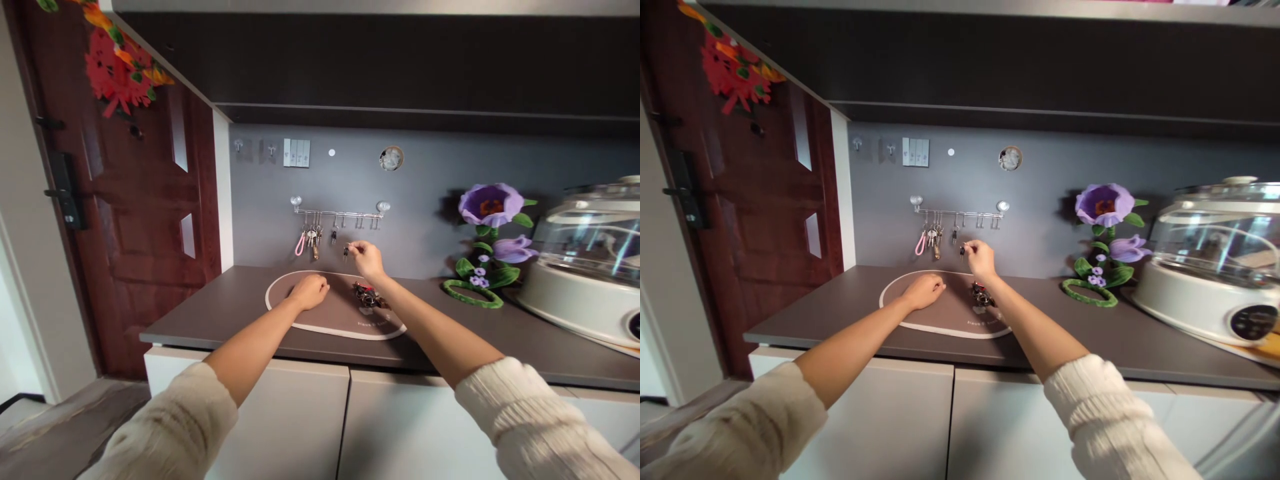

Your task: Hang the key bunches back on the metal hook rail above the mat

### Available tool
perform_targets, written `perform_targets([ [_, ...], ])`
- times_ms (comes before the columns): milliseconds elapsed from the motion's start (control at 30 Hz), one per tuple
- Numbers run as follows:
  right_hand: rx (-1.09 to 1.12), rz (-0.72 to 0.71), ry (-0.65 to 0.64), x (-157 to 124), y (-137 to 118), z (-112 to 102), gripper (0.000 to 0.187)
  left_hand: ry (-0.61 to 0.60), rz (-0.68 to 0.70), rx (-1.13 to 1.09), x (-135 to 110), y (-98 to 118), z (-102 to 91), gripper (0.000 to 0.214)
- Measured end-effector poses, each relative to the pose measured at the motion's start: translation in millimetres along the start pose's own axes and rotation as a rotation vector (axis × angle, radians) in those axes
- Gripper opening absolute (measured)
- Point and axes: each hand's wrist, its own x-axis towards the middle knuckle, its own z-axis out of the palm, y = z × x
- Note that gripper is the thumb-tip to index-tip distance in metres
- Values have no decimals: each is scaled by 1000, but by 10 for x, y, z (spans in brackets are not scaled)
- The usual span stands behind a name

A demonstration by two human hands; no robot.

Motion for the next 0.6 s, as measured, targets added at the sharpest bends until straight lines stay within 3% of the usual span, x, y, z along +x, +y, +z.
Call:
perform_targets([
  [367, -121, 105, 32, 685, -78, 77, 15, -15, 47, 20, 55, -45, 88, 28],
  [600, -225, 155, 49, 989, 30, 214, 15, -23, 42, 5, 86, -62, 103, 28],
])
